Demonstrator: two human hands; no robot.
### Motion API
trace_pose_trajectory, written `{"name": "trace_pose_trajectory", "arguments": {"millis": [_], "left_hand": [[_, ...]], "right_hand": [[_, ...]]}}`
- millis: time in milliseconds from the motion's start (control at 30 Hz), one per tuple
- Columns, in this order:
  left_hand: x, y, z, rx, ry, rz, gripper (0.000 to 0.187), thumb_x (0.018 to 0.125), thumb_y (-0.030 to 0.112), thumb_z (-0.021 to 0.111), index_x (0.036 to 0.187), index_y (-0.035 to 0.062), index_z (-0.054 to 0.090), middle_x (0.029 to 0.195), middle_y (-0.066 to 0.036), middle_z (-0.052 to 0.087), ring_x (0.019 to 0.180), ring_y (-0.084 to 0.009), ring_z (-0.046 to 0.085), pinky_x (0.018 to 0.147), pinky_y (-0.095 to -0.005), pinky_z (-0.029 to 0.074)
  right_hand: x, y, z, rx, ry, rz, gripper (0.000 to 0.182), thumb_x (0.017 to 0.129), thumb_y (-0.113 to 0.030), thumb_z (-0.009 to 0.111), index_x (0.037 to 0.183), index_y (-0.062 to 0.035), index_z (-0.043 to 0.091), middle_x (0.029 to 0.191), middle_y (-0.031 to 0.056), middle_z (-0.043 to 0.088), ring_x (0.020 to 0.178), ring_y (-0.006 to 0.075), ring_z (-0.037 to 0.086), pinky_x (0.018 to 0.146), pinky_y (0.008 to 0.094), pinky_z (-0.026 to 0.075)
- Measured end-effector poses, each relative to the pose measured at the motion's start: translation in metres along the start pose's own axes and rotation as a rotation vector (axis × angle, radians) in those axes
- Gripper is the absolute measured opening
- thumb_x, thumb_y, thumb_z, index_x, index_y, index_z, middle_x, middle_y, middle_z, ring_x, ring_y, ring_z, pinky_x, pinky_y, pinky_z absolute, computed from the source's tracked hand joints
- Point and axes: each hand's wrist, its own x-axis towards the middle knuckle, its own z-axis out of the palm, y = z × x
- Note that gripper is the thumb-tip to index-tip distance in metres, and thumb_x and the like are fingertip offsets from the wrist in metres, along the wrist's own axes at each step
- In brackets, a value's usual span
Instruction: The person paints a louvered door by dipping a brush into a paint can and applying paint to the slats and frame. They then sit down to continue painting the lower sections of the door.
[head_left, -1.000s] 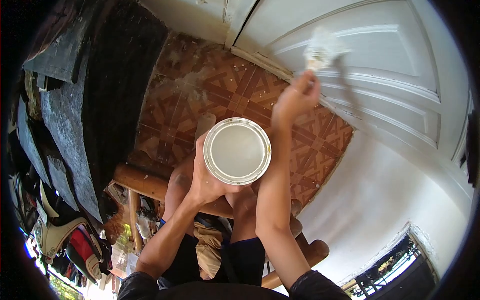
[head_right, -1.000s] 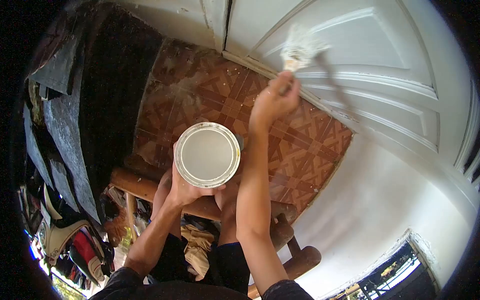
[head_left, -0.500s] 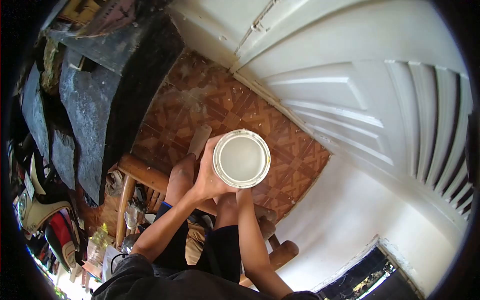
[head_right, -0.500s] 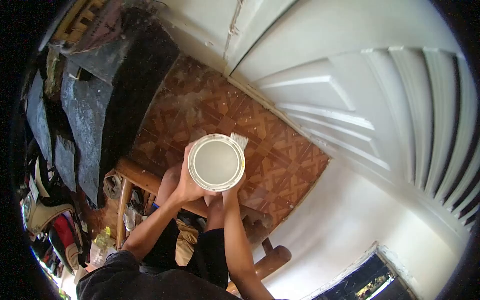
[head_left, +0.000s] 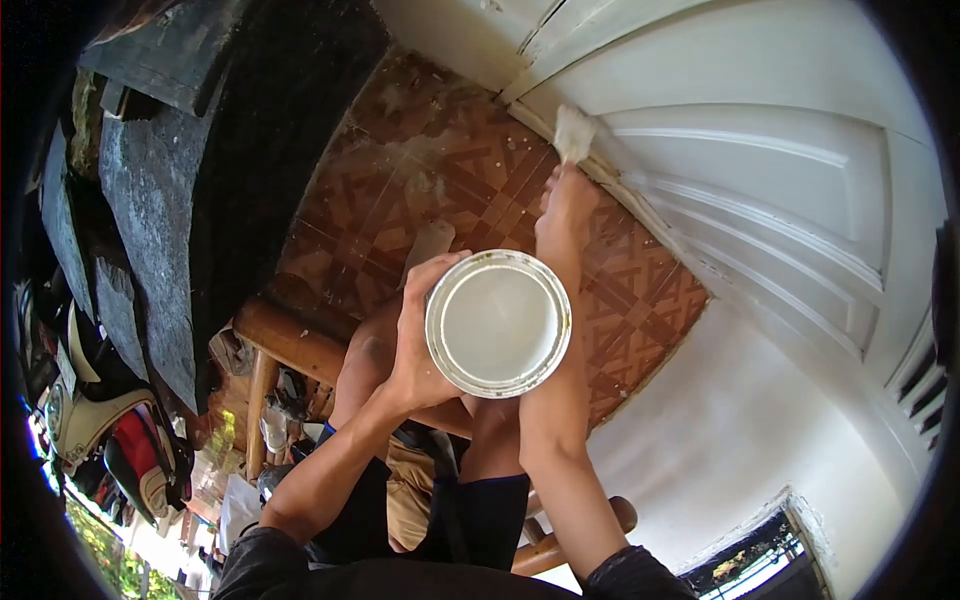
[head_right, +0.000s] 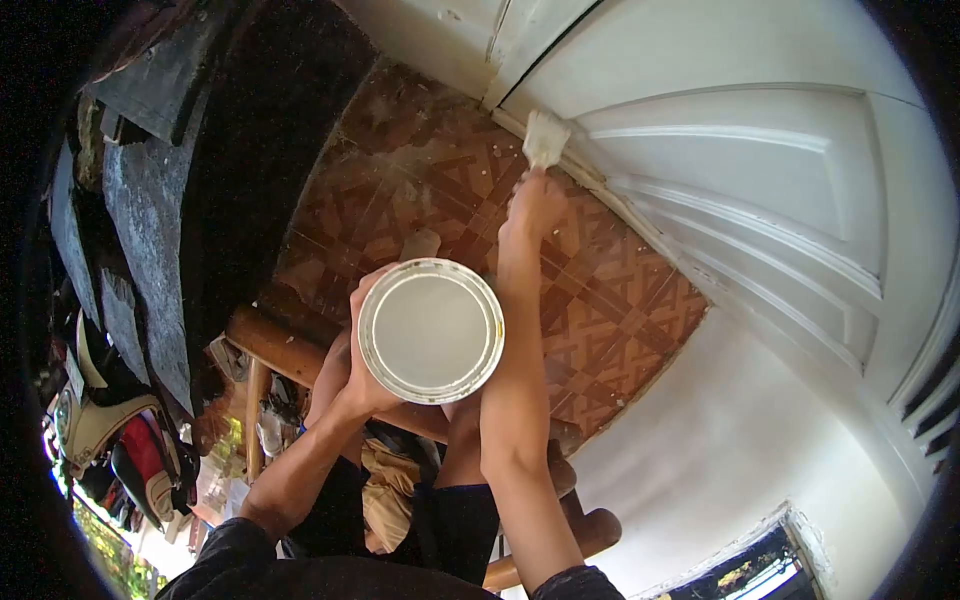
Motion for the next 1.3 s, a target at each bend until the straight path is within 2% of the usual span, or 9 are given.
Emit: {"name": "trace_pose_trajectory", "arguments": {"millis": [133, 333, 433, 533, 633, 800, 1000, 1233, 1300], "left_hand": [[-0.002, -0.008, -0.006, 0.096, 0.011, -0.013, 0.106, 0.057, 0.023, 0.095, 0.141, 0.0034, 0.035, 0.136, -0.018, 0.048, 0.129, -0.0332, 0.048, 0.109, -0.0442, 0.039], [-0.001, -0.005, -0.005, 0.073, 0.008, -0.046, 0.103, 0.058, 0.027, 0.095, 0.139, 0.0039, 0.036, 0.135, -0.017, 0.049, 0.125, -0.0333, 0.049, 0.106, -0.0448, 0.040], [0.000, -0.006, -0.003, 0.054, 0.005, -0.046, 0.104, 0.058, 0.027, 0.095, 0.140, 0.0042, 0.036, 0.134, -0.017, 0.050, 0.125, -0.0336, 0.049, 0.105, -0.0452, 0.041], [-0.002, -0.009, -0.003, 0.054, 0.011, -0.041, 0.106, 0.056, 0.029, 0.096, 0.140, 0.0045, 0.036, 0.134, -0.017, 0.049, 0.125, -0.0341, 0.050, 0.105, -0.0454, 0.041], [-0.003, -0.011, -0.006, 0.023, 0.004, -0.070, 0.109, 0.055, 0.031, 0.097, 0.140, 0.0044, 0.035, 0.134, -0.018, 0.049, 0.125, -0.0342, 0.050, 0.106, -0.0455, 0.041], [-0.004, -0.017, -0.004, -0.042, 0.009, -0.143, 0.112, 0.054, 0.033, 0.098, 0.141, 0.0038, 0.034, 0.135, -0.018, 0.048, 0.126, -0.0332, 0.050, 0.107, -0.0449, 0.040], [0.001, -0.015, -0.005, 0.005, -0.009, -0.156, 0.111, 0.054, 0.031, 0.098, 0.141, 0.0035, 0.034, 0.136, -0.017, 0.048, 0.125, -0.0319, 0.050, 0.106, -0.0438, 0.040], [0.007, -0.023, -0.003, 0.027, 0.006, -0.178, 0.111, 0.054, 0.031, 0.097, 0.141, 0.0033, 0.034, 0.134, -0.016, 0.048, 0.125, -0.0311, 0.049, 0.106, -0.0434, 0.040], [0.008, -0.022, -0.003, 0.024, 0.013, -0.185, 0.112, 0.054, 0.032, 0.097, 0.141, 0.0033, 0.034, 0.134, -0.016, 0.048, 0.126, -0.0310, 0.049, 0.106, -0.0433, 0.040]], "right_hand": [[0.008, -0.045, 0.015, 0.057, 0.068, -0.047, 0.027, 0.096, -0.022, 0.064, 0.084, 0.0008, 0.063, 0.068, 0.0044, 0.056, 0.044, 0.0083, 0.037, 0.039, 0.0254, 0.023], [-0.022, -0.064, 0.015, 0.098, 0.120, -0.205, 0.027, 0.096, -0.020, 0.065, 0.087, 0.0044, 0.063, 0.068, 0.0051, 0.054, 0.045, 0.0075, 0.035, 0.041, 0.0244, 0.023], [-0.044, -0.080, 0.013, 0.083, 0.174, -0.241, 0.027, 0.095, -0.015, 0.062, 0.073, -0.0006, 0.058, 0.064, 0.0012, 0.049, 0.055, 0.0093, 0.040, 0.049, 0.0292, 0.029], [-0.079, -0.099, 0.003, 0.145, 0.128, -0.329, 0.027, 0.096, -0.017, 0.062, 0.075, -0.0004, 0.057, 0.064, -0.0009, 0.046, 0.057, 0.0072, 0.039, 0.049, 0.0266, 0.028], [-0.118, -0.117, -0.005, 0.197, 0.148, -0.515, 0.030, 0.098, -0.022, 0.062, 0.080, 0.0006, 0.056, 0.065, -0.0018, 0.044, 0.057, 0.0052, 0.037, 0.048, 0.0226, 0.026], [-0.104, -0.078, -0.013, 0.214, 0.047, -0.793, 0.035, 0.103, -0.031, 0.057, 0.088, 0.0007, 0.053, 0.067, -0.0017, 0.044, 0.055, 0.0039, 0.035, 0.045, 0.0204, 0.023], [-0.042, -0.047, 0.008, 0.172, 0.029, -0.684, 0.030, 0.103, -0.029, 0.057, 0.091, -0.0015, 0.055, 0.070, 0.0002, 0.048, 0.060, 0.0078, 0.043, 0.049, 0.0232, 0.032], [0.056, 0.061, 0.013, 0.068, -0.003, -0.289, 0.031, 0.101, -0.028, 0.058, 0.092, 0.0019, 0.061, 0.073, 0.0049, 0.055, 0.064, 0.0114, 0.049, 0.062, 0.0289, 0.041], [0.065, 0.071, 0.012, -0.137, 0.044, -0.230, 0.031, 0.100, -0.026, 0.059, 0.090, 0.0032, 0.062, 0.071, 0.0054, 0.055, 0.063, 0.0116, 0.050, 0.062, 0.0293, 0.041]]}}
